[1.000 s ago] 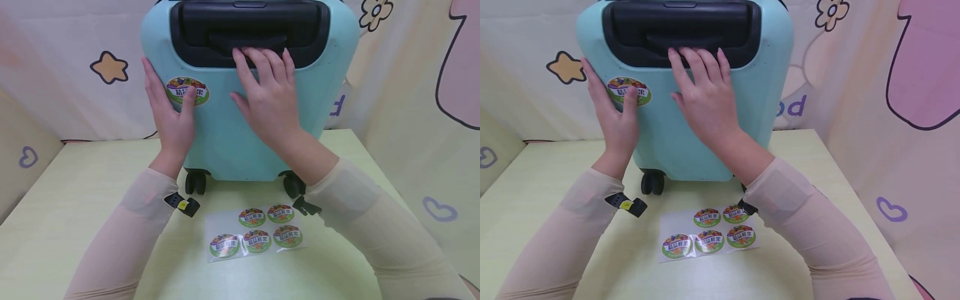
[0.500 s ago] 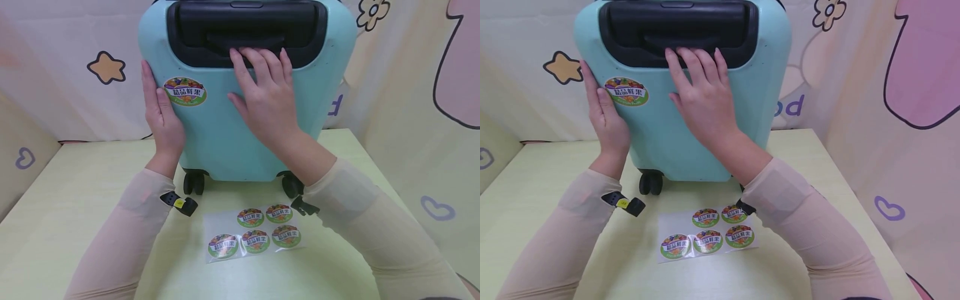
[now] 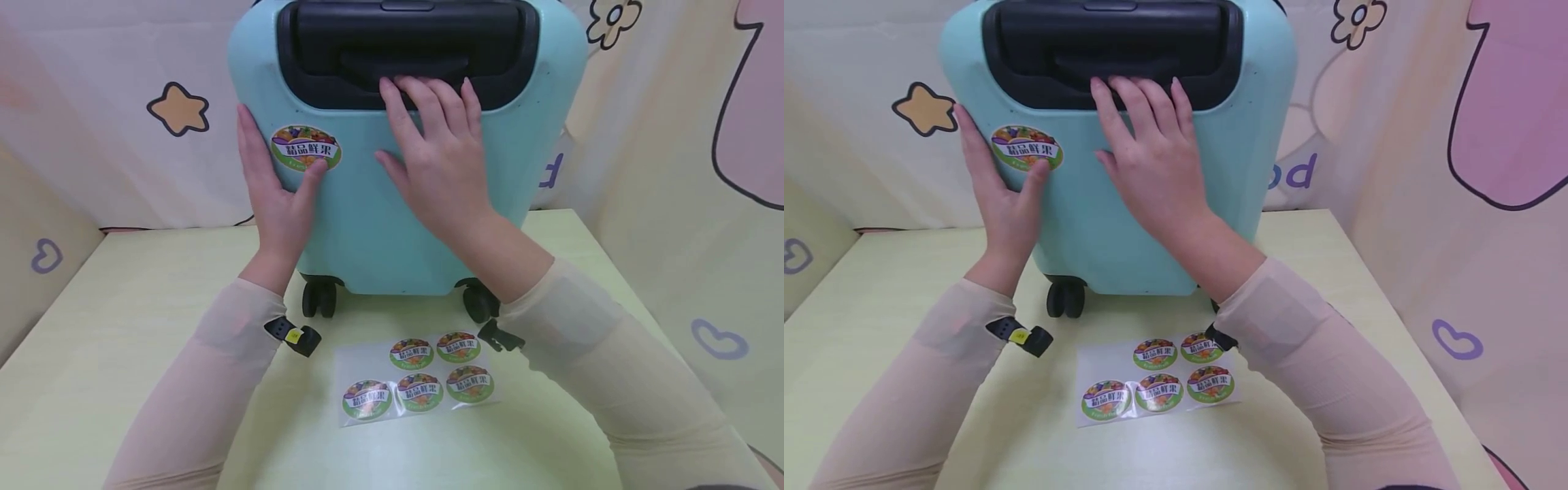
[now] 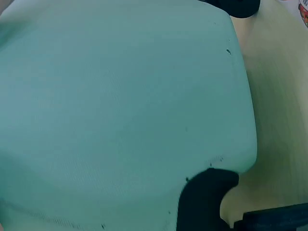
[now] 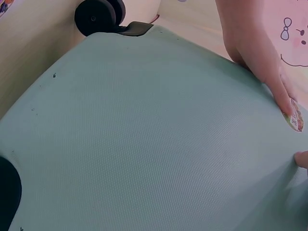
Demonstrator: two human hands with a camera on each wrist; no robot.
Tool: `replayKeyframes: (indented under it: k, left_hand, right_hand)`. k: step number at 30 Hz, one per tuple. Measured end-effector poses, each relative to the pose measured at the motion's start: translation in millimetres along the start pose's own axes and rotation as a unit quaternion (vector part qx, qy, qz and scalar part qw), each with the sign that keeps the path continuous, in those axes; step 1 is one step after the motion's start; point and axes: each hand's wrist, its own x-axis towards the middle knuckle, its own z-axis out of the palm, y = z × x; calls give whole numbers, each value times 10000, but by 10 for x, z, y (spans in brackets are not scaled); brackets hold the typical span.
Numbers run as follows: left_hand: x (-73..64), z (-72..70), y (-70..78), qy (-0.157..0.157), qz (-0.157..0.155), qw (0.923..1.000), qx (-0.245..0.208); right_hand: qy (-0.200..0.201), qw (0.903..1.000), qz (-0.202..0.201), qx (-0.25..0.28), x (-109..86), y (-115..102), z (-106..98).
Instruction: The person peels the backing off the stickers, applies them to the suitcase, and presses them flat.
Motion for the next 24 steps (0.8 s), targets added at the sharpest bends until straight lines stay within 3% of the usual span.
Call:
replayKeyframes:
  k: [3,15,17,20,22,24]
  left_hand:
    - [-4,-30,-58,-59,131,9996,-228]
    - [3,-116,-58,-122,73,9981,-595]
    - [-2,-172,-49,-214,-145,9978,-605]
    - [-66,-285,-20,-594,-806,9933,-578]
    - [-178,-379,10,-939,-1477,9831,-530]
    - [-338,-478,36,-1302,-2083,9682,-469]
  right_hand:
    - [2,10000,-5,10,-6,5,-3]
    - [-81,9998,-159,38,-17,33,-9]
    - [-84,9995,-256,167,-53,29,-15]
    - [-145,9971,-415,627,-188,-9,-34]
    - [-331,9911,-538,1175,-342,-50,-35]
    - [-823,9805,-552,1697,-543,-96,-36]
